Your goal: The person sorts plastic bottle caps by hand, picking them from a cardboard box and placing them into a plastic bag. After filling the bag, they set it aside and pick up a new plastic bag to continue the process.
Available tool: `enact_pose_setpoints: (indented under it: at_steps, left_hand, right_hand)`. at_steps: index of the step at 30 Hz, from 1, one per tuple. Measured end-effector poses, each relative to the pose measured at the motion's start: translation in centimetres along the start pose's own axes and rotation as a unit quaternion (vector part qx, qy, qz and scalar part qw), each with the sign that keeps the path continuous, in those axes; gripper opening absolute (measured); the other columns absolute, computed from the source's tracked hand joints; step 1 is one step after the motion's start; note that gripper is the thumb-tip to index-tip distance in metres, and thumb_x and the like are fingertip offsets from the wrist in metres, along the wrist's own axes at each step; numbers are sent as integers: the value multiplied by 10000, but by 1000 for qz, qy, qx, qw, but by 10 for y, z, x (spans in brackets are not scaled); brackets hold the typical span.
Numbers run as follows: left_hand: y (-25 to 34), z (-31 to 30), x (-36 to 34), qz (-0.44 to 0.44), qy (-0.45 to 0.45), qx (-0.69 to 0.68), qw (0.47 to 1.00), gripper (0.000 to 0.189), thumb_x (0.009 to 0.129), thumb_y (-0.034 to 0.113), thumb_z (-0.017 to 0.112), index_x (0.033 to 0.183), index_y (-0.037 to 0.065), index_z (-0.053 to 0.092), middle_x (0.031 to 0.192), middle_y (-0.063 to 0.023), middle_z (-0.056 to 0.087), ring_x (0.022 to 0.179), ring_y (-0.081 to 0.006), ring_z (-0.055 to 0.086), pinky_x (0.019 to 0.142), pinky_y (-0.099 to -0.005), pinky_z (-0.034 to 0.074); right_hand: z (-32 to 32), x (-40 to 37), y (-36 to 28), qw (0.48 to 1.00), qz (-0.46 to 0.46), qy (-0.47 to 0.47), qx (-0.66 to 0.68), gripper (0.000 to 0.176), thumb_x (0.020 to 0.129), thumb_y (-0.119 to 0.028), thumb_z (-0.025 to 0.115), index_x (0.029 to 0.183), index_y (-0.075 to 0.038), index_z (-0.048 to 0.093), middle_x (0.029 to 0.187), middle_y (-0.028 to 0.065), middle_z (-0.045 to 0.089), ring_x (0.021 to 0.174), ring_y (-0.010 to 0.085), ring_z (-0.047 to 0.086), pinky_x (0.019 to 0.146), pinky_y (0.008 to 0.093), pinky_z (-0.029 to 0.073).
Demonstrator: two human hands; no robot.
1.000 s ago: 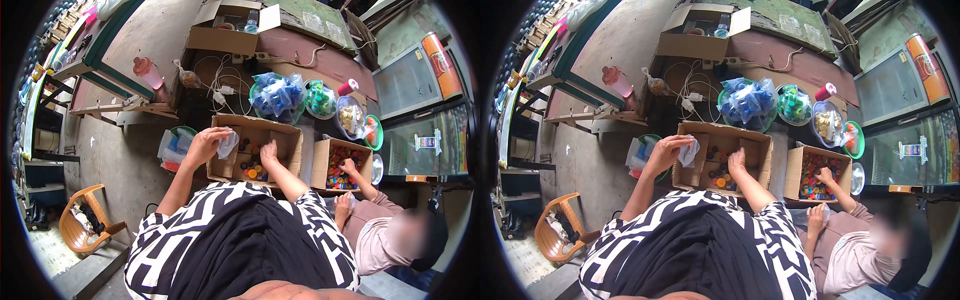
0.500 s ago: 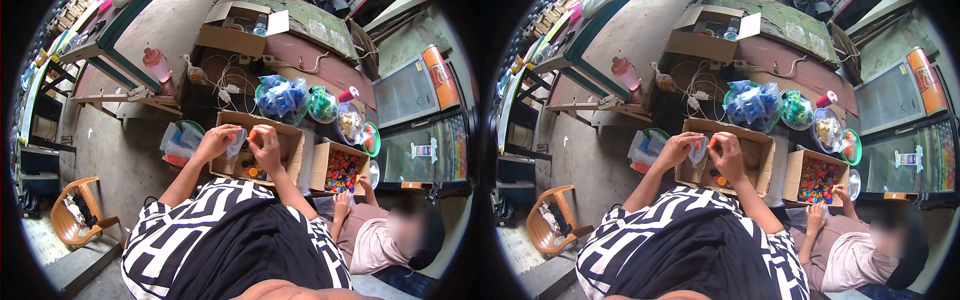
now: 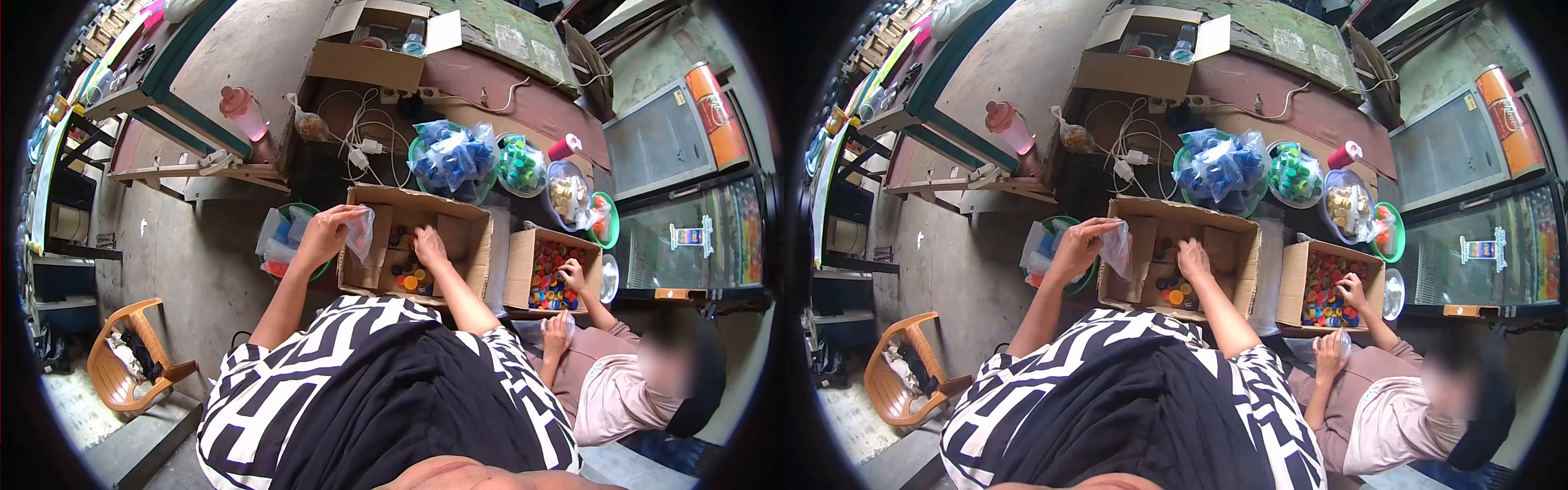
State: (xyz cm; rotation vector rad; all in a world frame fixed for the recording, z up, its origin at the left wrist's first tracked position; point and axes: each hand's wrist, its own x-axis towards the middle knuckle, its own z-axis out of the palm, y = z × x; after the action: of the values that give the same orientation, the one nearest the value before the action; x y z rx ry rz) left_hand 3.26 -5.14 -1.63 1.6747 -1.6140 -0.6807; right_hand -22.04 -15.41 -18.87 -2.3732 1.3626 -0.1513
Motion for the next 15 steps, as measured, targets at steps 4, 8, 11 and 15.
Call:
enact_pose_setpoints:
  at_steps: [4,8,11,15]
  left_hand:
    - [0,-2,1,-9,-1,4,1000,430,760,-108,476,1106,63,666,1135,-95,653,983,-275,649,843,-322,512]
    - [0,0,-1,-20,-10,-1,1000,430,760,-109,481,1107,66,663,1136,-96,652,979,-286,647,843,-326,510]
    - [-3,0,-1,-38,-17,-8,999,441,752,-112,486,1116,68,659,1138,-95,652,984,-290,644,847,-331,508]
    - [-6,-1,1,-27,-9,-11,1000,450,745,-115,487,1119,68,657,1141,-90,652,992,-286,643,847,-329,507]
  right_hand:
    - [16,15,7,989,37,-129,-61,193,784,-142,566,923,-47,659,944,250,643,905,400,631,795,481,519]
    - [18,26,6,990,51,-124,-46,159,757,-97,600,849,0,688,901,249,665,872,400,662,781,468,546]
    - [10,35,4,990,78,-118,-22,154,748,-65,590,847,2,688,892,256,662,882,387,660,776,441,551]
    - [10,38,0,990,61,-125,-19,192,747,-64,583,897,-19,695,869,256,661,856,386,663,768,453,550]
